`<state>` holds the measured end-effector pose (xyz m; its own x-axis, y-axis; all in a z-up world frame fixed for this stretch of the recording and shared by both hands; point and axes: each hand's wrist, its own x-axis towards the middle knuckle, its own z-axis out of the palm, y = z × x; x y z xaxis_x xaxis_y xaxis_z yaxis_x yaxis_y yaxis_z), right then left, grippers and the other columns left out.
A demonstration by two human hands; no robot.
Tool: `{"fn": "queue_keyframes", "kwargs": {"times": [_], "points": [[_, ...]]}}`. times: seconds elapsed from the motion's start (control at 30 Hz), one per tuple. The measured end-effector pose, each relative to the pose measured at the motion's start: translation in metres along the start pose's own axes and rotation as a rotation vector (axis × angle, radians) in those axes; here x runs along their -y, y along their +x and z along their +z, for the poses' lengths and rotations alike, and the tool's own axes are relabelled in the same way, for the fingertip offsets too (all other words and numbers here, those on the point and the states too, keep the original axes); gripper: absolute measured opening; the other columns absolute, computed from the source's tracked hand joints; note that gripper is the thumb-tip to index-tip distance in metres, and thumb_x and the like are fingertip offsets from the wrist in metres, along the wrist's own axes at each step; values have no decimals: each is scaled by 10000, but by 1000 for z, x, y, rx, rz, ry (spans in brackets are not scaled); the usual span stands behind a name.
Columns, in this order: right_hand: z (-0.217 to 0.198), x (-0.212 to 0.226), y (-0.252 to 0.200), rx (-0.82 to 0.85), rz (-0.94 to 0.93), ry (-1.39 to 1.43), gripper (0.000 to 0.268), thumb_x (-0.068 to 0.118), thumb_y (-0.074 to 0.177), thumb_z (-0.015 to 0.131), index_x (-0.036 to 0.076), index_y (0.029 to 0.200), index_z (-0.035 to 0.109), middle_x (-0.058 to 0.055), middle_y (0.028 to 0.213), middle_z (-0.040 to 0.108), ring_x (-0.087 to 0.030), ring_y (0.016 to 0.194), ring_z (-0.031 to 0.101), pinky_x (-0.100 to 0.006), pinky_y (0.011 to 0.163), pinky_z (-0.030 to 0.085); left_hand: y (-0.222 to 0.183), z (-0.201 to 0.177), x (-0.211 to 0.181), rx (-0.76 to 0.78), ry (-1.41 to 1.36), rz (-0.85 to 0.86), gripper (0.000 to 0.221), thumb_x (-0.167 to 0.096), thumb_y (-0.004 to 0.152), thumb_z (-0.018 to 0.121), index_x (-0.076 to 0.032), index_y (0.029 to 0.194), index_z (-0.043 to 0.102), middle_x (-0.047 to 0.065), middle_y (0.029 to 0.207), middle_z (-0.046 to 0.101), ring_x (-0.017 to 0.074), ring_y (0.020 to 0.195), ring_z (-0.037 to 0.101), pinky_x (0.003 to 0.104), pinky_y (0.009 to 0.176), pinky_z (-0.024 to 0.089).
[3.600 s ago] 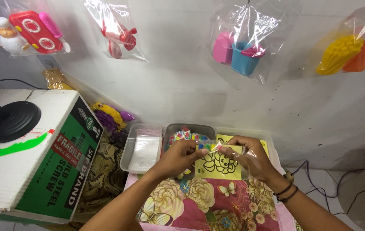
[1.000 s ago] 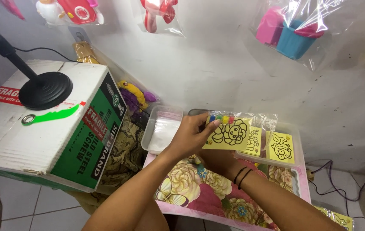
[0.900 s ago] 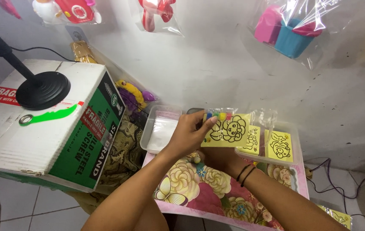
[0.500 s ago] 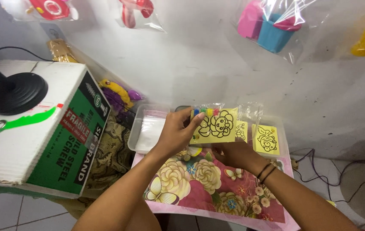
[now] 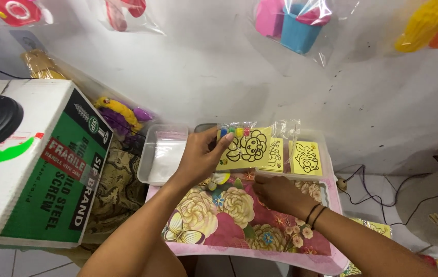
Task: Packaging small toy components and decorative cards into plastic bags for retail.
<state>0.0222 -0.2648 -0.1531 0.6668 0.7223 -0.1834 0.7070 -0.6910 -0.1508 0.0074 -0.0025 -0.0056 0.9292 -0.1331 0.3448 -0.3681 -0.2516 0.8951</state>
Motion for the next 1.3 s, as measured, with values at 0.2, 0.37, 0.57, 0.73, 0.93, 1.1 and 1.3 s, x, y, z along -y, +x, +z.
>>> {"fn": "queue_keyframes", "kwargs": {"times": [0.2,0.37,0.57,0.73,0.93,1.1,1.3], "points": [[-1,7,10,-5,18,-24,194,248,957,540,202,1089,674,-8,1047,653,-425,817,715,-567,686,596,-2,0,3,17,26,0,314,-216,991,641,37,826,729,211,657,720,286,563,702,370,563,532],[-10,18,9,51,-14,24,209,152,944,550,148,1086,704,-63,1013,695,-395,877,737,-512,706,610,-2,-5,0,13,13,-35,311,-236,994,642,29,861,736,226,717,744,330,624,749,372,595,571],[-5,19,12,132,-24,-122,209,68,910,610,116,1071,734,-74,1007,729,-340,864,749,-464,705,610,-1,-8,1,28,7,-66,299,-233,986,656,39,889,734,250,763,751,385,684,769,399,631,601],[-8,24,15,56,-52,-78,191,88,881,647,117,1052,729,-91,955,682,-347,890,706,-452,685,587,1,-10,0,32,4,-46,298,-224,989,648,44,898,740,249,764,753,395,684,768,398,619,595],[-8,19,19,101,-1,116,177,126,889,640,111,1059,685,-137,907,715,-416,896,709,-549,724,574,0,-12,-6,21,-9,-32,304,-232,983,651,34,867,741,231,723,750,368,652,766,364,599,583],[-31,29,19,14,39,408,132,225,863,667,136,954,703,-118,788,692,-405,858,695,-521,690,548,2,-13,-7,15,-7,-74,305,-223,987,645,41,875,749,229,718,750,360,618,755,357,592,576],[-5,18,23,118,-60,312,123,194,869,638,98,931,683,-167,798,727,-454,831,692,-562,692,536,2,-13,-5,17,-18,-69,308,-225,980,652,41,858,747,221,699,747,344,582,744,354,579,562]]}}
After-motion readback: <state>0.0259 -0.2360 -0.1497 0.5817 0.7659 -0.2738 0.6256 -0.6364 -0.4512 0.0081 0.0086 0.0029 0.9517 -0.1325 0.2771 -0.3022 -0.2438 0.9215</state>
